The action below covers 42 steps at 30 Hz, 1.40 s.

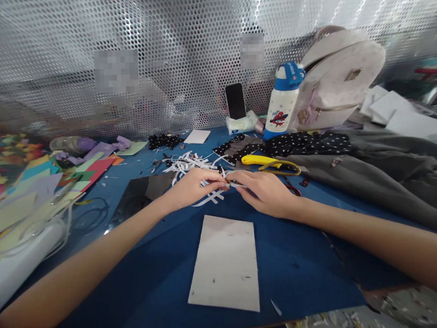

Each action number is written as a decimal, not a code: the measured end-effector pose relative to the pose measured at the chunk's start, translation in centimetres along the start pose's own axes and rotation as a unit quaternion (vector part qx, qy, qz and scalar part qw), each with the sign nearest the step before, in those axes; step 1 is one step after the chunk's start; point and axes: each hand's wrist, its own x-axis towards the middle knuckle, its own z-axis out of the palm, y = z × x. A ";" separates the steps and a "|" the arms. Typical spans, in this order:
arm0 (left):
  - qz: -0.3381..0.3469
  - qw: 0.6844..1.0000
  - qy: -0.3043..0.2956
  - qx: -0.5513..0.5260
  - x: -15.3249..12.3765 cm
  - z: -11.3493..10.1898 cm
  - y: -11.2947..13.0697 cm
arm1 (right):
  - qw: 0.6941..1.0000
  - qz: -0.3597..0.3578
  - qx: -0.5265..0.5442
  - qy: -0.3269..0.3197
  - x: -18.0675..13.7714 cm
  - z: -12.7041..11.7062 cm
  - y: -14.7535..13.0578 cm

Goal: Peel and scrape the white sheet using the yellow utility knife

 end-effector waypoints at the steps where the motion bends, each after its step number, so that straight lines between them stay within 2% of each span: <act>1: 0.000 1.000 -0.002 -0.004 0.0 -0.1 0.0 | 1.000 0.000 -0.002 -0.001 0.0 0.0 0.0; 11: 0.014 0.999 -0.017 -0.040 0.0 -0.7 0.1 | 0.997 0.054 0.052 0.013 0.1 0.0 0.5; 18: 0.025 0.989 -0.107 -0.097 -0.4 -1.5 -0.1 | 0.993 0.056 0.105 0.005 0.3 -0.1 0.4; 20: 0.023 0.988 -0.115 -0.099 -0.4 -1.7 -0.2 | 0.992 0.059 0.110 0.009 0.3 -0.1 0.4; 27: 0.006 1.000 -0.020 0.005 -0.1 0.1 -0.2 | 0.994 0.049 0.099 0.004 0.1 -0.1 -0.2; 31: 0.011 0.999 0.014 0.045 -0.2 1.0 0.3 | 0.994 0.042 0.097 -0.002 0.0 -0.1 -0.5; 42: 0.014 0.999 0.030 -0.018 -0.2 1.1 0.5 | 0.988 0.005 0.154 -0.022 0.1 -0.4 -0.1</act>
